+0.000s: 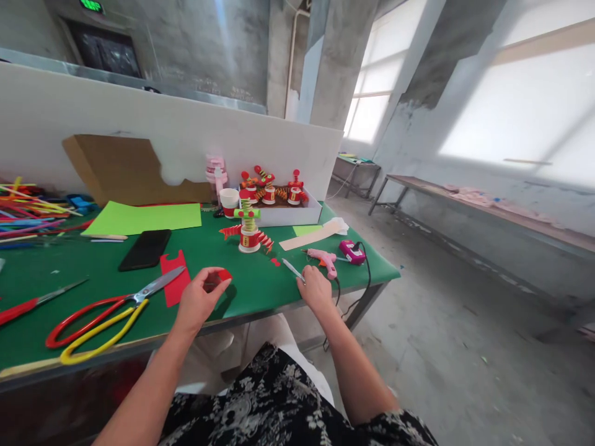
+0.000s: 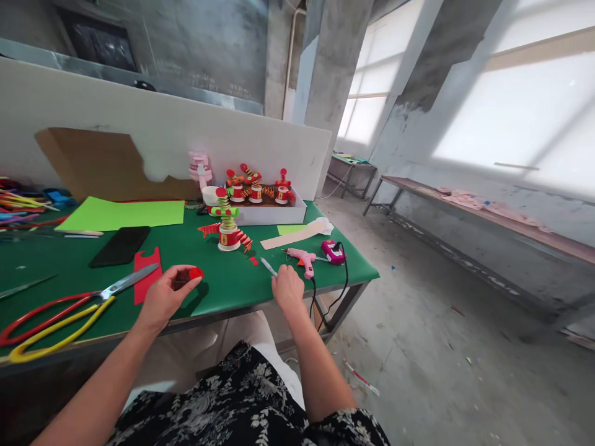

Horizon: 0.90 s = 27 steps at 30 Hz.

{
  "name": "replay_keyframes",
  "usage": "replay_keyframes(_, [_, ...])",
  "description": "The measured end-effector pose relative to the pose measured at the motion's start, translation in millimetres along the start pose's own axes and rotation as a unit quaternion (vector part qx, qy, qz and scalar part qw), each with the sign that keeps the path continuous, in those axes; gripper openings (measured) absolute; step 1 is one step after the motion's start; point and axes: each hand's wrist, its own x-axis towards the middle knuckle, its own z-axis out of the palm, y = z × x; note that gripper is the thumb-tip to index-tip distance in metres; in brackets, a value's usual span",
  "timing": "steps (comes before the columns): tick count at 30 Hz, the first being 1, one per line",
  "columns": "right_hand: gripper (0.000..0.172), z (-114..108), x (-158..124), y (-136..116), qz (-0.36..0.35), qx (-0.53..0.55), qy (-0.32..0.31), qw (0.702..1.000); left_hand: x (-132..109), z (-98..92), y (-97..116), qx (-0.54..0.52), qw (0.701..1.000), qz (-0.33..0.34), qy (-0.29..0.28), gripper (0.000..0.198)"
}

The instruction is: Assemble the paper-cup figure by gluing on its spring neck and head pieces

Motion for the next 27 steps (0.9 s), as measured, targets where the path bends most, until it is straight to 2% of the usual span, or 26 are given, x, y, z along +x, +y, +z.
replay_keyframes(2, [0.011,4.6,-12.8,4.1,-0.020,0.035,0.021,0.999,-0.1,-0.2,-0.6,-0.003,1.000,0.000,-0.002,0.048])
replay_keyframes(5, [0.006,12.9,-26.2,6.5,-0.117,0.103,0.038,0.987,0.4,-1.1,-3.0,-0.005,1.000,0.006,-0.006,0.050])
replay_keyframes(8, [0.006,17.9,-23.1,-2.2,-0.191,0.117,0.033,0.974,1.0,-1.9,-5.4,0.003,1.000,0.002,-0.012,0.054])
replay_keyframes(11, [0.006,18.0,-9.6,-16.8,-0.183,0.071,0.026,0.980,0.0,-2.0,-5.0,-0.015,1.000,-0.004,-0.016,0.053])
replay_keyframes(13, [0.011,18.6,-2.9,-25.7,-0.150,0.049,0.057,0.986,-1.2,-1.6,-3.0,-0.043,0.999,0.003,-0.015,0.050])
replay_keyframes(15, [0.021,23.1,-0.9,-33.0,-0.142,0.081,0.104,0.981,-1.9,-1.0,-0.9,-0.069,0.997,0.013,-0.013,0.047])
replay_keyframes(17, [0.023,32.2,-2.2,-40.7,-0.180,0.177,0.118,0.960,-1.6,-0.4,0.3,-0.085,0.996,0.020,-0.016,0.044])
replay_keyframes(19, [0.018,43.5,-3.8,-51.3,-0.220,0.293,0.088,0.926,-0.9,-0.1,0.7,-0.091,0.995,0.029,-0.016,0.041])
replay_keyframes(21, [0.015,53.5,-2.6,-65.9,-0.230,0.385,0.051,0.892,-0.6,-0.1,1.1,-0.091,0.995,0.041,-0.015,0.039])
replay_keyframes(24, [0.020,61.8,5.9,-90.9,-0.224,0.455,0.027,0.862,-1.7,-0.8,3.6,-0.082,0.995,0.057,-0.024,0.034])
replay_keyframes(27, [0.030,63.6,15.3,-108.6,-0.220,0.481,-0.005,0.849,-3.9,-1.4,8.2,-0.055,0.994,0.081,-0.040,0.024])
